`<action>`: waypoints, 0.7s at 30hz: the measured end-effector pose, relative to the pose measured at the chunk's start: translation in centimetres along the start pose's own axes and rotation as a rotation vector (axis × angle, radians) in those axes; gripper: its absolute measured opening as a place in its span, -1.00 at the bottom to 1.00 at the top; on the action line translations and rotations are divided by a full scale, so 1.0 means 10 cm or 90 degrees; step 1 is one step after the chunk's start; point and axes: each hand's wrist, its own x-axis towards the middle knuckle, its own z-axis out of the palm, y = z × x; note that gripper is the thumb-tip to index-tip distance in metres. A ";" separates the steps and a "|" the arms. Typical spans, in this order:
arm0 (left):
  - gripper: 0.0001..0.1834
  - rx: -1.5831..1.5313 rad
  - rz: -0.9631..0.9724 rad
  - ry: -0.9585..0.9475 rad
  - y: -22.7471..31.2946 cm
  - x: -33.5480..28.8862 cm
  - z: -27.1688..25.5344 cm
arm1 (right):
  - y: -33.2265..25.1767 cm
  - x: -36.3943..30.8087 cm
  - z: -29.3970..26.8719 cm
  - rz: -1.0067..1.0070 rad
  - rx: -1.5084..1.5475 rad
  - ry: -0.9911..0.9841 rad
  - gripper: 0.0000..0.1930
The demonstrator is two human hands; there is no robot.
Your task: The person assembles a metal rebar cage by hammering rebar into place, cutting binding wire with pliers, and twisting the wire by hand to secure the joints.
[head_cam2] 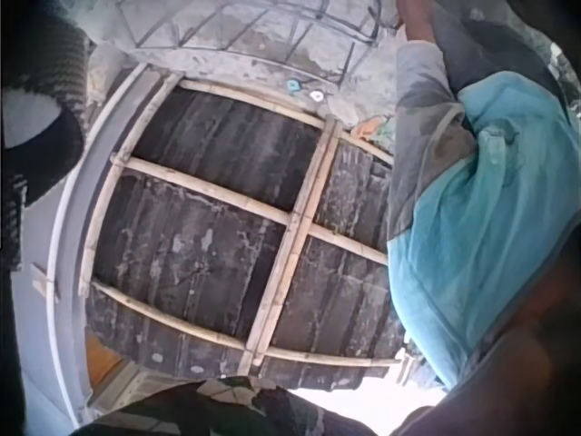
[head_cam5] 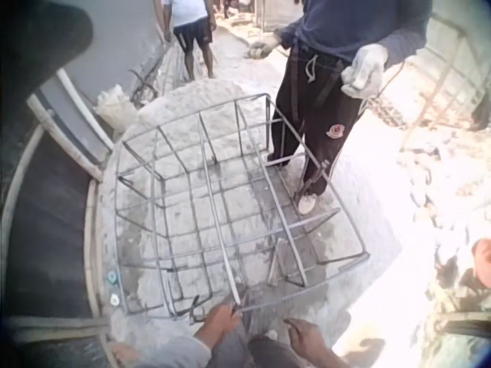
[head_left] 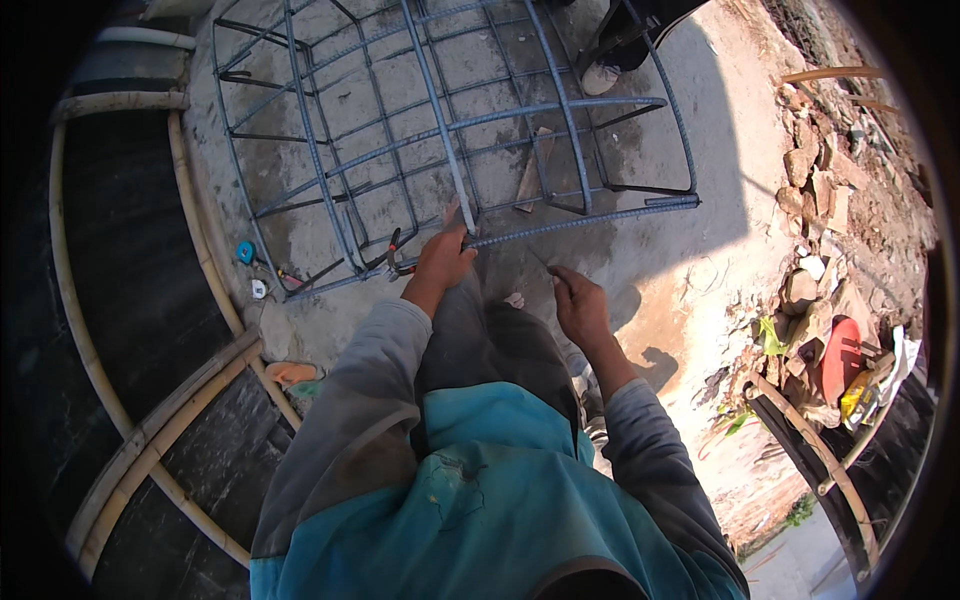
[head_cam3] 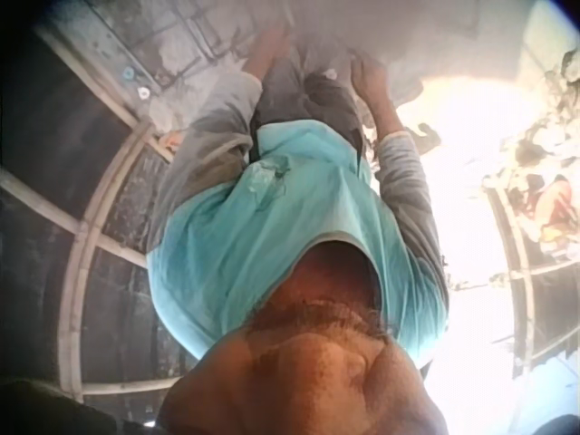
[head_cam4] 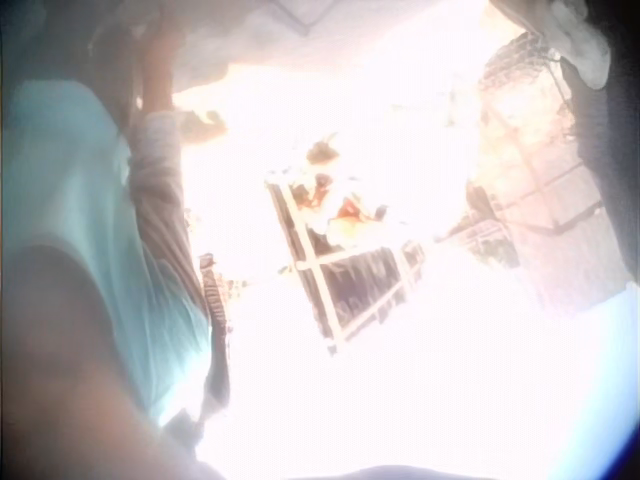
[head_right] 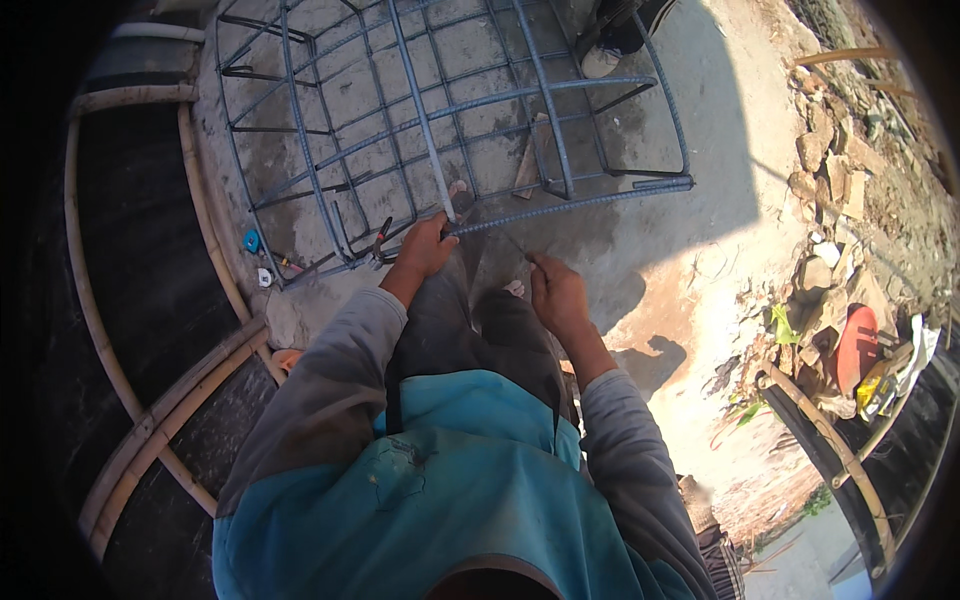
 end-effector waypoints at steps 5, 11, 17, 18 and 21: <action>-0.50 0.013 -0.037 -0.056 -0.03 0.02 -0.03 | -0.13 0.36 0.09 -0.015 -0.095 -0.042 -0.77; -0.48 -0.129 0.038 0.120 -0.03 -0.06 -0.01 | -0.11 0.98 0.50 -0.046 -0.253 -0.186 -0.77; -0.61 0.065 0.064 0.278 0.00 -0.04 -0.07 | -0.04 1.33 0.84 -0.173 -0.187 -0.289 -0.81; -0.66 0.105 0.078 0.207 -0.01 -0.02 -0.10 | -0.03 1.36 0.88 -0.194 -0.178 -0.296 -0.83; -0.77 0.179 0.093 0.102 -0.01 0.03 -0.18 | -0.01 1.42 0.93 -0.169 -0.196 -0.302 -0.85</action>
